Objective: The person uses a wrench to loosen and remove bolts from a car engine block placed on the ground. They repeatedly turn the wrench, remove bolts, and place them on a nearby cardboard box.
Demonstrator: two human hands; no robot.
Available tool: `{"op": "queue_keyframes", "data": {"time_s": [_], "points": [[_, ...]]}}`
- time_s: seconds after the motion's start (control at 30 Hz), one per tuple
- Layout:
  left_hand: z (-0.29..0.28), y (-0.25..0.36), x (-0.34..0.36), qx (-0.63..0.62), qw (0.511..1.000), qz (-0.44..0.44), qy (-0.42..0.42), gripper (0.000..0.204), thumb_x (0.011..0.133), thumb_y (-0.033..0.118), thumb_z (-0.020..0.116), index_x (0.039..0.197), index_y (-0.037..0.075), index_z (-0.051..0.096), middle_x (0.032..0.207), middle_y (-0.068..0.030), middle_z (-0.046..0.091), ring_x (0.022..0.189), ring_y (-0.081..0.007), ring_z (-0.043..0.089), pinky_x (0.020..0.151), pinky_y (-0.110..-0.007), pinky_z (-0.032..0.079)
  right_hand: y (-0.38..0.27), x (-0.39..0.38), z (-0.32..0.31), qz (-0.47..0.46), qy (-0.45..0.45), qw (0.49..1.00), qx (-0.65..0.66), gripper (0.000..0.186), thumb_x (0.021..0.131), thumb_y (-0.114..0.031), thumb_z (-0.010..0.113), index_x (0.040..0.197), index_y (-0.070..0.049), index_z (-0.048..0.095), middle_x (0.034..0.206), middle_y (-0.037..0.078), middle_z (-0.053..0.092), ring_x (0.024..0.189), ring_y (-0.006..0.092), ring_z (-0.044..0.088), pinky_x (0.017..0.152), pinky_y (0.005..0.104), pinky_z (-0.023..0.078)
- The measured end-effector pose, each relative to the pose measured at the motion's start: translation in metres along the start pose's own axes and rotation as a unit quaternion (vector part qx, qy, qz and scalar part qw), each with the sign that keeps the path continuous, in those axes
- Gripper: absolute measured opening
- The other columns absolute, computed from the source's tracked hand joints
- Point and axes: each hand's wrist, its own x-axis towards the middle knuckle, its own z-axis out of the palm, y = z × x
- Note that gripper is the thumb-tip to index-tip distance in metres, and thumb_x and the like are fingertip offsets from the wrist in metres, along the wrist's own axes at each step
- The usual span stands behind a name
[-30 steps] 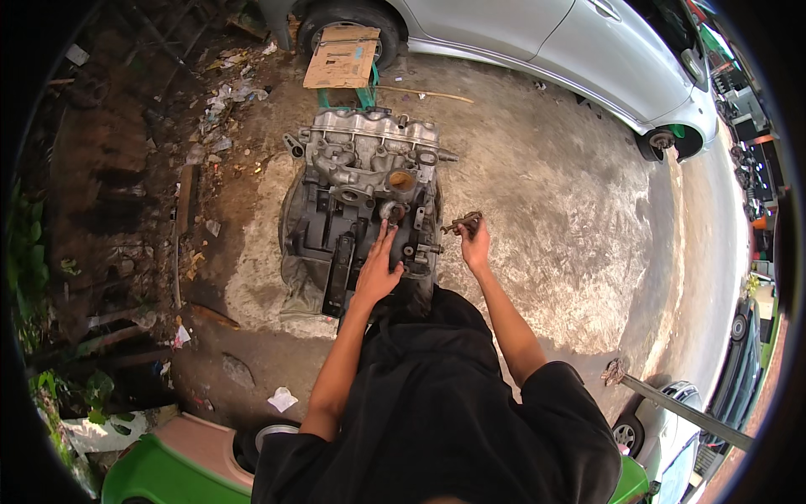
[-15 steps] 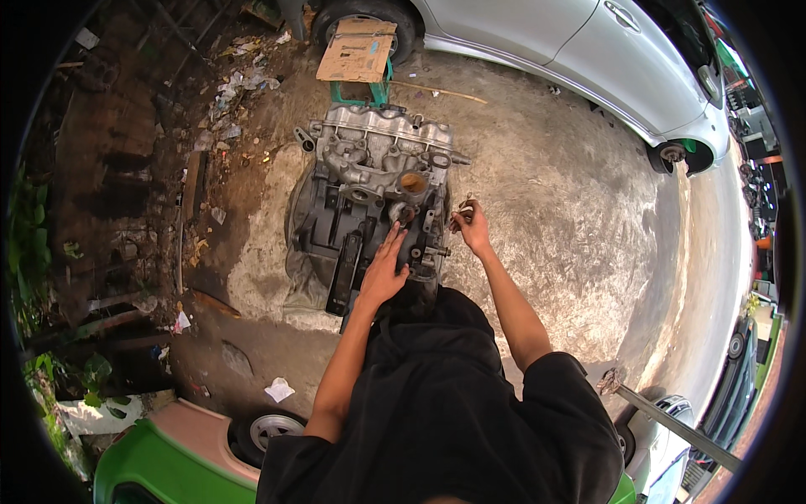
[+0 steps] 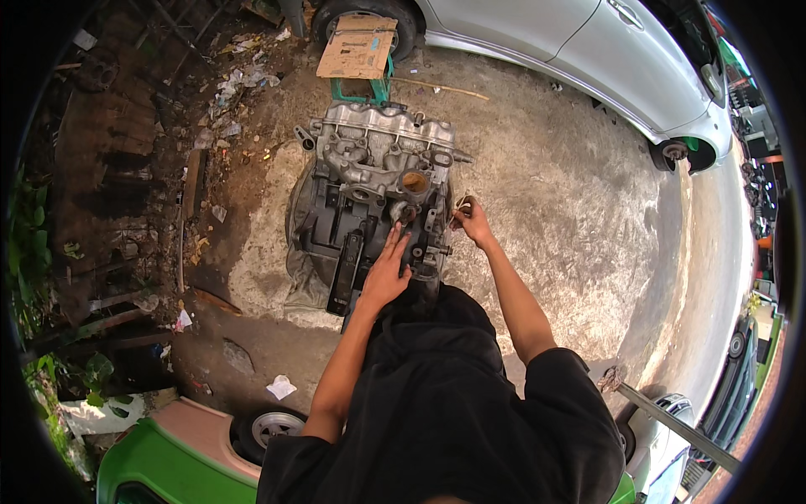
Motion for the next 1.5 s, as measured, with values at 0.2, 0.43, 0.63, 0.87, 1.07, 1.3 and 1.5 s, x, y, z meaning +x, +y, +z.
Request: {"op": "queue_keyframes", "data": {"time_s": [0.2,0.43,0.63,0.87,1.07,1.3,1.5], "points": [[0.003,-0.004,0.0,0.009,1.0,0.001,0.001,0.076,0.089,0.006,0.061,0.16,0.01,0.034,0.174,-0.0084,0.014,0.158,-0.0292,0.021,0.113,-0.042,0.046,-0.006,0.001,0.002,0.022,-0.008,1.0,0.007,0.04,0.102,-0.006,0.064,0.134,0.005,0.043,0.1,0.02,0.067,0.077,0.0232,0.071,0.067,0.0369,0.058],[0.004,-0.006,0.001,0.018,1.0,-0.001,-0.002,0.075,0.09,0.006,0.061,0.16,0.01,0.035,0.174,-0.0077,0.014,0.158,-0.0279,0.021,0.112,-0.041,0.047,-0.004,0.009,-0.001,0.044,-0.041,0.998,-0.027,0.054,0.102,-0.009,0.065,0.146,0.008,0.039,0.113,0.022,0.069,0.08,0.0226,0.072,0.069,0.0364,0.06],[0.002,-0.005,0.0,0.007,1.0,-0.01,-0.008,0.074,0.09,0.007,0.061,0.159,0.01,0.036,0.174,-0.0074,0.014,0.158,-0.027,0.021,0.114,-0.041,0.046,-0.01,-0.005,0.003,0.024,-0.013,1.0,-0.012,0.061,0.102,-0.008,0.065,0.151,0.01,0.032,0.105,0.02,0.067,0.081,0.0237,0.071,0.069,0.0381,0.059],[0.001,-0.003,0.001,-0.004,1.0,-0.005,-0.001,0.073,0.088,0.005,0.062,0.157,0.007,0.039,0.174,-0.0085,0.016,0.158,-0.0263,0.021,0.115,-0.041,0.045,-0.015,-0.009,0.008,-0.031,-0.035,0.994,-0.097,0.057,0.1,-0.005,0.067,0.149,0.009,0.041,0.109,0.018,0.068,0.085,0.0207,0.069,0.073,0.0366,0.058],[0.003,-0.005,0.002,-0.004,1.0,-0.005,-0.001,0.071,0.088,0.005,0.062,0.156,0.005,0.04,0.174,-0.0092,0.016,0.158,-0.0266,0.021,0.115,-0.041,0.044,-0.018,-0.014,0.014,-0.001,-0.007,0.997,-0.08,0.046,0.099,-0.005,0.068,0.139,0.009,0.051,0.108,0.017,0.07,0.086,0.019,0.069,0.073,0.0359,0.057],[0.002,-0.005,0.001,0.001,1.0,0.002,0.005,0.071,0.088,0.005,0.062,0.156,0.005,0.04,0.174,-0.0094,0.016,0.158,-0.0268,0.021,0.114,-0.041,0.045,-0.021,-0.039,0.023,-0.059,0.076,0.988,-0.124,0.038,0.098,-0.003,0.066,0.131,0.01,0.053,0.091,0.02,0.071,0.072,0.0269,0.073,0.066,0.0383,0.056],[0.004,-0.006,0.002,0.003,1.0,0.002,0.005,0.072,0.089,0.006,0.063,0.156,0.005,0.039,0.174,-0.009,0.016,0.158,-0.0265,0.021,0.115,-0.04,0.044,-0.013,-0.084,0.044,-0.156,0.077,0.97,-0.172,0.016,0.093,-0.002,0.068,0.104,0.002,0.056,0.093,0.021,0.064,0.086,0.0382,0.069,0.074,0.0468,0.053]]}}
